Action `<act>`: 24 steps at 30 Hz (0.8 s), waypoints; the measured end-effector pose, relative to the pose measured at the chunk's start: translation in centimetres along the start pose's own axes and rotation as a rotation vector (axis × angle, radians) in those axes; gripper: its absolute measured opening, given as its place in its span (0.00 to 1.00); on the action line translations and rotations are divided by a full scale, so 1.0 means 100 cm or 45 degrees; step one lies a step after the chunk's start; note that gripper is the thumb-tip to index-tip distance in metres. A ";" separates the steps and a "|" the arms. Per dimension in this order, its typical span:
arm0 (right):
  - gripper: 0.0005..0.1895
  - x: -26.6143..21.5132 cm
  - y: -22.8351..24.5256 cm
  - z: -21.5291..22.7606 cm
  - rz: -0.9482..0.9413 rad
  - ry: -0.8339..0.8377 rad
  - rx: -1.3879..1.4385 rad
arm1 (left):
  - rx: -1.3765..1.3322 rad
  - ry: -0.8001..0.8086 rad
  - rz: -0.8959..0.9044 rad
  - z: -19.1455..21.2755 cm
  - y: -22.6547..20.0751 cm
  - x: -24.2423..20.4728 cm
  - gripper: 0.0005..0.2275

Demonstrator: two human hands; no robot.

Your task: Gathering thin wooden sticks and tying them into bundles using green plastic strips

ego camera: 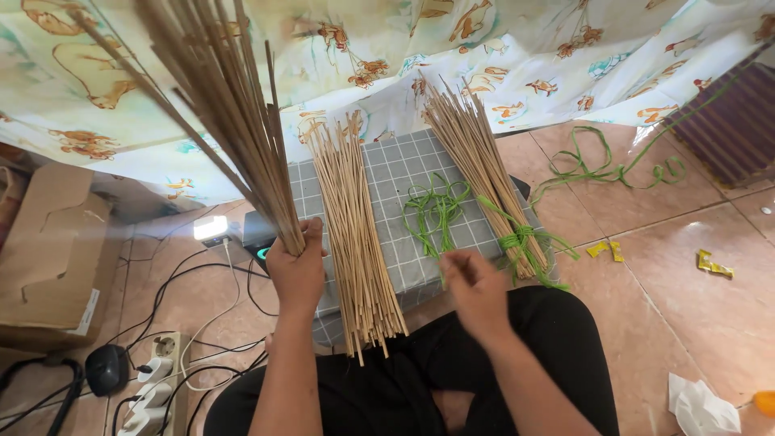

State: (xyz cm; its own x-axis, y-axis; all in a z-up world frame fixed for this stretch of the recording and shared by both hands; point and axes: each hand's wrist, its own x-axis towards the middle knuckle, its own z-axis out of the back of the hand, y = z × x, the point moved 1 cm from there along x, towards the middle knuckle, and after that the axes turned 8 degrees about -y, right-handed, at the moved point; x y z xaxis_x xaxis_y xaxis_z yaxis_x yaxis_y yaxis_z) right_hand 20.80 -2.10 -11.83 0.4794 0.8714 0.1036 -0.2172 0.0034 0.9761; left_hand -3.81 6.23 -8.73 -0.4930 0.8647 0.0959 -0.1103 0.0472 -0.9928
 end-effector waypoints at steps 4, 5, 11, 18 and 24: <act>0.15 0.039 0.030 0.005 0.520 0.007 -0.684 | 0.020 0.027 0.000 0.002 0.001 0.002 0.09; 0.15 0.048 0.022 0.000 0.520 0.007 -0.687 | 0.018 0.027 0.003 0.001 0.003 0.004 0.09; 0.06 0.102 0.001 -0.015 1.022 0.181 -1.341 | 0.004 0.045 0.092 0.002 -0.013 0.003 0.08; 0.09 0.090 0.084 -0.016 1.103 0.281 -1.005 | -0.108 0.574 0.144 -0.021 -0.053 -0.027 0.15; 0.05 0.071 0.111 -0.021 1.276 0.413 -0.754 | -0.044 0.683 0.123 -0.022 -0.041 -0.027 0.10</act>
State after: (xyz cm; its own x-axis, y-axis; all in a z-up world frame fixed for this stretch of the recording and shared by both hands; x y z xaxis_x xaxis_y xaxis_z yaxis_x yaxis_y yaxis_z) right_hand 19.99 5.13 -0.70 -0.3422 0.6979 0.6291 -0.7668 -0.5944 0.2422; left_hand -0.12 4.87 -5.09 0.0113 0.9993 -0.0367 -0.0532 -0.0361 -0.9979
